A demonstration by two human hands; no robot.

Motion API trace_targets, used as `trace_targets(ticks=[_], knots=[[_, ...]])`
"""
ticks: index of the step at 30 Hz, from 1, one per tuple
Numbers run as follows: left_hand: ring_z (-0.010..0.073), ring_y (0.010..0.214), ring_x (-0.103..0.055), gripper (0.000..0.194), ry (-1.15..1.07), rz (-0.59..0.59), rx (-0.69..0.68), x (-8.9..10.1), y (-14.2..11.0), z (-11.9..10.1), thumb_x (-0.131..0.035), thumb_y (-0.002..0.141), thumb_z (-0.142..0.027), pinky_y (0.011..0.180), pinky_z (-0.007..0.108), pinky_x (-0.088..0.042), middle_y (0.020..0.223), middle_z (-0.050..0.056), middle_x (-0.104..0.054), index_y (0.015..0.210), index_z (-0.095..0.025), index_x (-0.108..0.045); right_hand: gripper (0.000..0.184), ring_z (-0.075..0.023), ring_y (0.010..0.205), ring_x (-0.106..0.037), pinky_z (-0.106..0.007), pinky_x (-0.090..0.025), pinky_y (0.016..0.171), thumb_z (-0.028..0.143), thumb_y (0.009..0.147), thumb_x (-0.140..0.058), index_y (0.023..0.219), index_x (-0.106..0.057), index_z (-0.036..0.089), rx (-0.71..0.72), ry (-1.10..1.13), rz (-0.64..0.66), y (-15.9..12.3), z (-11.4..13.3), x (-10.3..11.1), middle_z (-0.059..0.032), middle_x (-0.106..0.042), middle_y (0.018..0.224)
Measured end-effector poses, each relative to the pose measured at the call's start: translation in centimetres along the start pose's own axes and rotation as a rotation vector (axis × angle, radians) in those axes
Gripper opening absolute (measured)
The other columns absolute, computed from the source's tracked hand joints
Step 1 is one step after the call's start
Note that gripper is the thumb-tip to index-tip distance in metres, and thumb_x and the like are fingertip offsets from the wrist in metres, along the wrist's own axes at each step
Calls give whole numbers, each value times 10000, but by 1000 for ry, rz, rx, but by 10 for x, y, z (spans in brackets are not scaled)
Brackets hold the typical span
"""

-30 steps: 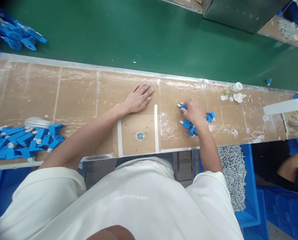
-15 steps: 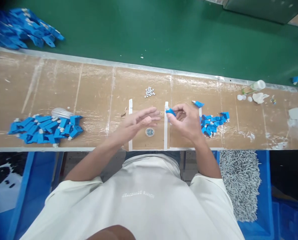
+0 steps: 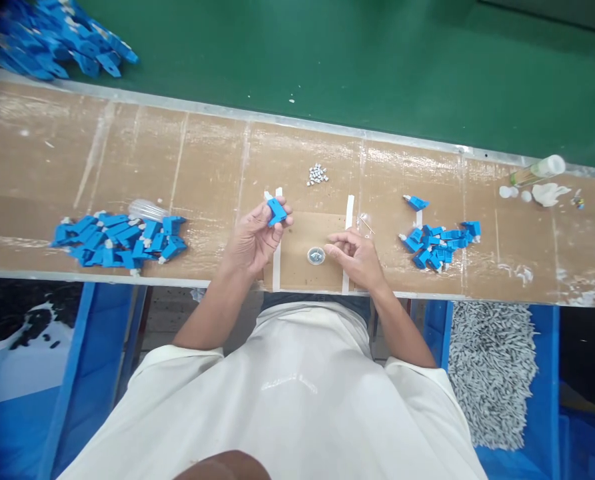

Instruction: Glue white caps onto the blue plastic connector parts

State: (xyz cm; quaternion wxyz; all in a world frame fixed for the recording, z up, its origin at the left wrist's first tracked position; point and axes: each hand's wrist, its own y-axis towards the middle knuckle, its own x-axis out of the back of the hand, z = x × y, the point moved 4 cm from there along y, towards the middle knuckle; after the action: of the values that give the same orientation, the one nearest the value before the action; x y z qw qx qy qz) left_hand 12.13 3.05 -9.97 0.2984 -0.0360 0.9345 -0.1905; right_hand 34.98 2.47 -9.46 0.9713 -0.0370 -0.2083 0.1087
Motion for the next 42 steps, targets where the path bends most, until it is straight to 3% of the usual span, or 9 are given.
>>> trace_targets(ticks=[4,8,11,16,20,30,33,37,42], knots=[[113,781,-729,226,-80,-37,114,15,-4,17,-735,920,-335,653,170,-619,972,60,-752,1085,-183,-759,456,-118,590,-469,-286,-423,568,629,804,-769,931,-800,192,-28,30,48,5,-8,-22,-6,-629,760],[91,689,-698,141,-133,-37,177,16,-10,27,-726,917,-267,562,135,-583,883,40,-748,1020,-181,-769,394,-132,602,-477,-293,-416,585,586,883,-729,843,-796,199,57,-48,43,7,2,-25,4,-577,690],[95,703,-719,174,-148,-23,175,14,-13,27,-766,889,-259,578,125,-586,899,52,-765,1027,-153,-760,314,-142,617,-493,-294,-419,589,495,955,-699,868,-796,209,202,-158,36,1,11,-20,5,-544,685],[120,766,-761,271,-161,19,152,7,-17,26,-823,849,-238,717,158,-628,968,82,-793,1072,-119,-726,174,-153,697,-553,-296,-432,617,286,1027,-625,958,-769,217,527,-276,22,-16,20,-17,-39,-620,825],[138,766,-768,239,-157,44,169,-2,-23,26,-842,838,-254,720,189,-639,972,95,-804,969,-138,-680,172,-149,674,-524,-293,-412,599,230,1040,-584,1001,-752,226,621,-308,61,-21,22,-17,-26,-587,807],[134,698,-750,235,-203,131,268,-12,-33,30,-857,804,-229,634,169,-627,786,36,-742,949,-114,-712,165,-148,729,-590,-282,-475,624,316,1017,-651,938,-760,220,494,-55,-53,-14,30,-3,-21,-662,797],[131,666,-744,211,-230,152,343,-16,-35,36,-831,830,-215,606,154,-613,796,68,-751,952,-76,-730,237,-127,673,-602,-256,-497,571,418,991,-686,902,-751,208,339,133,-72,-9,18,-3,-18,-692,812],[133,649,-745,210,-272,181,424,-21,-37,42,-831,822,-209,593,143,-601,815,96,-765,936,-53,-748,318,-127,646,-642,-231,-522,511,525,913,-762,905,-735,208,174,391,-213,-3,9,7,-15,-728,806],[139,648,-746,265,-264,233,431,-26,-40,42,-871,782,-236,569,150,-591,829,85,-755,935,-54,-754,245,-134,631,-659,-252,-554,522,468,920,-771,928,-745,225,280,352,-322,-12,39,9,-16,-752,799]])
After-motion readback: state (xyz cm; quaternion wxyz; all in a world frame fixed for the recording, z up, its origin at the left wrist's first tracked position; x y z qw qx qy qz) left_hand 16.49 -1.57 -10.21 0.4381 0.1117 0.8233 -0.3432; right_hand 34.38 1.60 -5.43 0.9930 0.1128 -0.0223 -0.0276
